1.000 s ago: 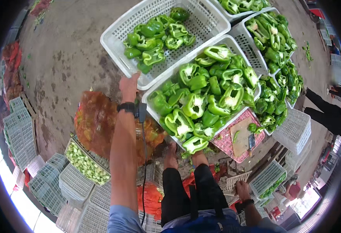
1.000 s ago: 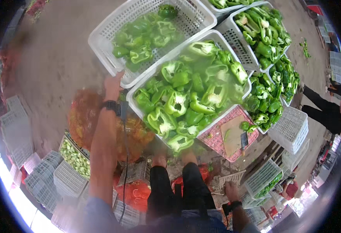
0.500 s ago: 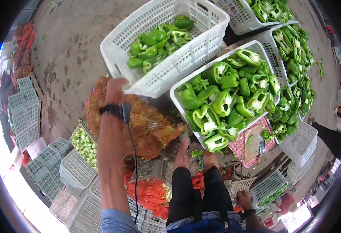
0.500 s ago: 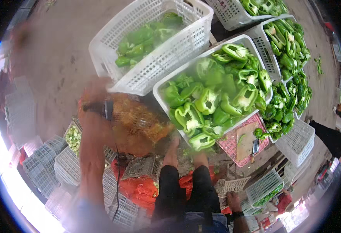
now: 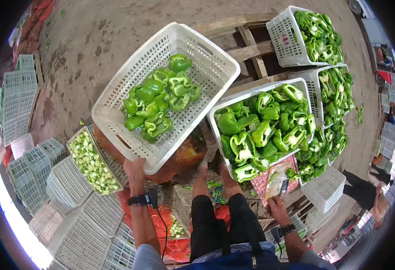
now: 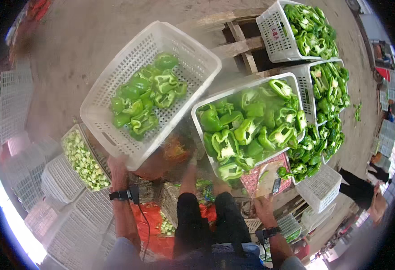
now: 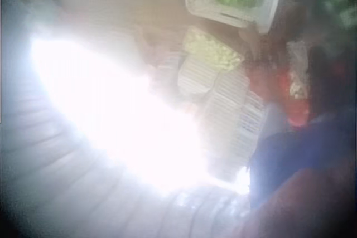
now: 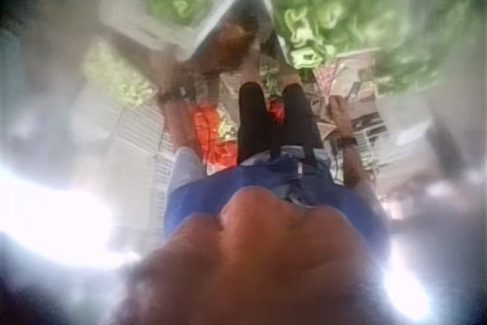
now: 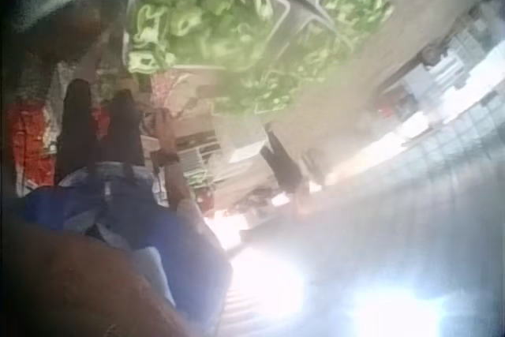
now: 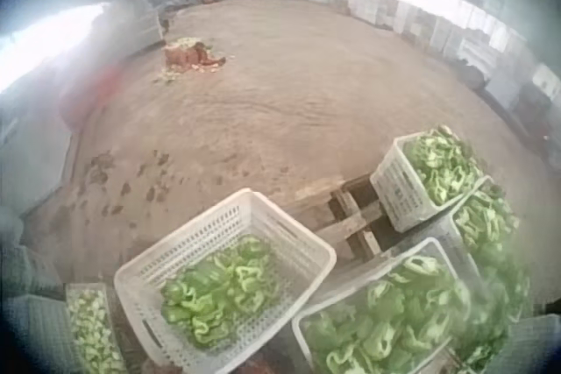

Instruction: Cutting green peppers and placing them into a basket.

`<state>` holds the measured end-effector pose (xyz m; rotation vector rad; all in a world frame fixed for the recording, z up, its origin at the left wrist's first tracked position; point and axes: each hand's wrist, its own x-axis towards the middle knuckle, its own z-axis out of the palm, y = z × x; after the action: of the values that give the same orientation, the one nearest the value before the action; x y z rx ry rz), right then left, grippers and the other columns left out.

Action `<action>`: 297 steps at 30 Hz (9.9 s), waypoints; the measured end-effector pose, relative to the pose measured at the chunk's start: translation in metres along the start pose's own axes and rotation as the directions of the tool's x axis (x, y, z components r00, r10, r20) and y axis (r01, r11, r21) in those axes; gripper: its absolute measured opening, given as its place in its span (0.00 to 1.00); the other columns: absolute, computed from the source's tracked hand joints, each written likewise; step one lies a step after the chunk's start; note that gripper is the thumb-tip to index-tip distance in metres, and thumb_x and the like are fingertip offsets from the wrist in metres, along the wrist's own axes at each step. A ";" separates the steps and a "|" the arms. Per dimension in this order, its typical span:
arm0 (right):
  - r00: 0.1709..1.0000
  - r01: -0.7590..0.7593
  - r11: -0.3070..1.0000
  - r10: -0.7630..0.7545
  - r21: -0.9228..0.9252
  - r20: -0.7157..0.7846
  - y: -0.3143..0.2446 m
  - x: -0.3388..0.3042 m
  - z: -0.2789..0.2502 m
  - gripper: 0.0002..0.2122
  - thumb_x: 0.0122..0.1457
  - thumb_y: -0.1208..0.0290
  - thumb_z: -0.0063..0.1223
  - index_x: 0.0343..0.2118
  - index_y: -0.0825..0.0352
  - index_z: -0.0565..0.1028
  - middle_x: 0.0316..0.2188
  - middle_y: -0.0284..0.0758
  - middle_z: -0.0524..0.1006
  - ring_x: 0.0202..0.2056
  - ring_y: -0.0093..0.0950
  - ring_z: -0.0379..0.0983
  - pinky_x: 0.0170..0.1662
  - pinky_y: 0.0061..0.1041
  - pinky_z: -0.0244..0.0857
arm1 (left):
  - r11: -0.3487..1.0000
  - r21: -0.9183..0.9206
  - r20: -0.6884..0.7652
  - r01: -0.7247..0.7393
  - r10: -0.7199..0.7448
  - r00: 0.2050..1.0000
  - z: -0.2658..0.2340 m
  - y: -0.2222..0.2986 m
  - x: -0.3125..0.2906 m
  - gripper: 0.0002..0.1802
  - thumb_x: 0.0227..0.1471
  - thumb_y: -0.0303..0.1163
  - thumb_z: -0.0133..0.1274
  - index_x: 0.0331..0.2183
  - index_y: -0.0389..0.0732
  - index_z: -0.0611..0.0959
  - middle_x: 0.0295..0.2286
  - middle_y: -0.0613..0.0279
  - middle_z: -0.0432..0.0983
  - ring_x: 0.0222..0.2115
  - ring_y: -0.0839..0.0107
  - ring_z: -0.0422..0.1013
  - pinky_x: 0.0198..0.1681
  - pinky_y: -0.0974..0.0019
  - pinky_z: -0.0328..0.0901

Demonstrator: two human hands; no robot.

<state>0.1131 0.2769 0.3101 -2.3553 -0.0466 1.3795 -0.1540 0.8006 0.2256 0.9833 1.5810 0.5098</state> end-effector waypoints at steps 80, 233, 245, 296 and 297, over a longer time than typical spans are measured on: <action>0.898 0.425 0.905 -0.415 0.037 -0.148 -0.059 0.053 0.247 0.27 0.58 0.58 0.58 0.50 0.80 0.72 0.35 0.40 0.80 0.34 0.27 0.77 0.37 0.30 0.71 | 0.970 0.148 -0.008 0.192 -0.193 0.981 -0.309 -0.270 -0.166 0.24 0.51 0.33 0.62 0.48 0.32 0.80 0.42 0.59 0.80 0.38 0.70 0.76 0.44 0.66 0.71; 0.989 -0.054 0.985 0.030 -0.161 -0.145 0.407 -0.056 -0.061 0.18 0.61 0.61 0.51 0.40 0.75 0.76 0.26 0.41 0.79 0.25 0.30 0.81 0.25 0.29 0.74 | 0.939 0.305 0.614 -0.158 -0.067 0.786 -0.006 -0.410 -0.579 0.19 0.52 0.32 0.57 0.46 0.37 0.80 0.41 0.46 0.79 0.42 0.52 0.76 0.46 0.56 0.69; 0.914 0.168 0.783 -0.351 -0.598 -0.204 0.396 0.012 -0.109 0.13 0.59 0.64 0.53 0.41 0.68 0.77 0.25 0.41 0.79 0.25 0.36 0.78 0.26 0.35 0.71 | 0.927 0.103 0.465 -0.361 0.276 0.841 0.013 -0.455 -0.490 0.18 0.59 0.40 0.53 0.42 0.34 0.80 0.32 0.57 0.81 0.29 0.68 0.76 0.33 0.65 0.70; 0.167 0.983 0.168 -0.986 0.066 0.018 0.417 0.213 -0.120 0.30 0.59 0.80 0.59 0.64 0.69 0.62 0.52 0.40 0.76 0.50 0.31 0.75 0.52 0.30 0.70 | 0.910 0.413 -0.873 -0.013 0.400 0.280 -0.189 -0.914 -0.781 0.12 0.53 0.31 0.60 0.37 0.35 0.78 0.27 0.50 0.75 0.28 0.58 0.72 0.35 0.55 0.68; 0.078 0.995 0.082 -0.996 0.065 0.053 0.411 0.211 -0.118 0.30 0.59 0.80 0.59 0.64 0.69 0.62 0.52 0.40 0.76 0.50 0.31 0.75 0.52 0.30 0.70 | 0.909 0.408 -0.886 0.088 0.371 0.280 -0.196 -0.942 -0.793 0.12 0.53 0.32 0.60 0.36 0.35 0.78 0.27 0.50 0.76 0.28 0.57 0.73 0.36 0.55 0.68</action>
<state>0.2493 -0.0897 0.0369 -1.4259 -1.4335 0.6315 -0.6371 -0.3294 0.0152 1.2000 2.8204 1.1052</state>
